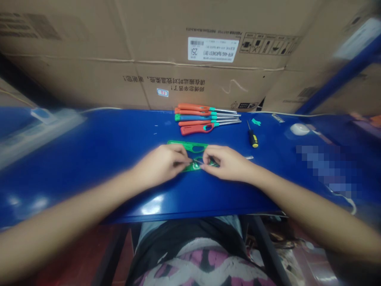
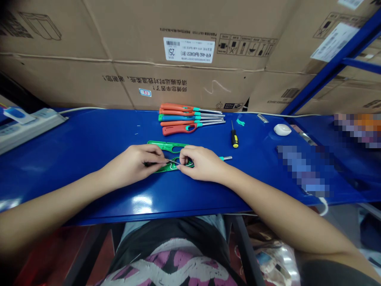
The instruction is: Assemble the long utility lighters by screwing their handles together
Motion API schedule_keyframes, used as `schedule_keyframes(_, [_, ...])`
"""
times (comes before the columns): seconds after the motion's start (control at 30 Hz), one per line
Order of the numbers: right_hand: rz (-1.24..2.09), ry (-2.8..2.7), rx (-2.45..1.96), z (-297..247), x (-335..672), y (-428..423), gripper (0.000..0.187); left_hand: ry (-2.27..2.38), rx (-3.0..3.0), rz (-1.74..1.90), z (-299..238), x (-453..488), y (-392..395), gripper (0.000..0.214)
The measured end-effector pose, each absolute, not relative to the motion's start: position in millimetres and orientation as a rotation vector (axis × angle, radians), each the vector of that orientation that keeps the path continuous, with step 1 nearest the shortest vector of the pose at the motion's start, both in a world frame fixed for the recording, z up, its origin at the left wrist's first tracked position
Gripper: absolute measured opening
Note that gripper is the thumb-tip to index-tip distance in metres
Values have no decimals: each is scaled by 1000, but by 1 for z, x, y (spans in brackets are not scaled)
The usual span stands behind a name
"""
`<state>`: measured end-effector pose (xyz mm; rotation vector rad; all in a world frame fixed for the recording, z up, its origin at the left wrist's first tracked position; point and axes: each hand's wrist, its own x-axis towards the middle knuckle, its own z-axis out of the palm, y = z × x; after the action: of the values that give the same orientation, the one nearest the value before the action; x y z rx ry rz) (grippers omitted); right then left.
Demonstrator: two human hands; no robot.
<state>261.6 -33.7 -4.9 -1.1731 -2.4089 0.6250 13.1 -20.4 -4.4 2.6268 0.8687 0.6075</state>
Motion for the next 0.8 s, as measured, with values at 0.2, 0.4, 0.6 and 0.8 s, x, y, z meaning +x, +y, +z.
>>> schedule_keyframes(0.2, [617, -2417, -1174, -4, 261, -34, 11, 905, 2740, 449, 3, 11, -24, 21])
schedule_keyframes(0.4, [622, -2420, -1178, -4, 261, -34, 11, 823, 2536, 518, 3, 10, -16, 17])
schedule_keyframes(0.6, [604, -2433, -1175, -4, 262, -34, 11, 828, 2298, 618, -8, 11, -7, 13])
schedule_keyframes(0.8, [599, -2438, -1174, -4, 262, -34, 11, 838, 2157, 638, -17, 12, -1, 11])
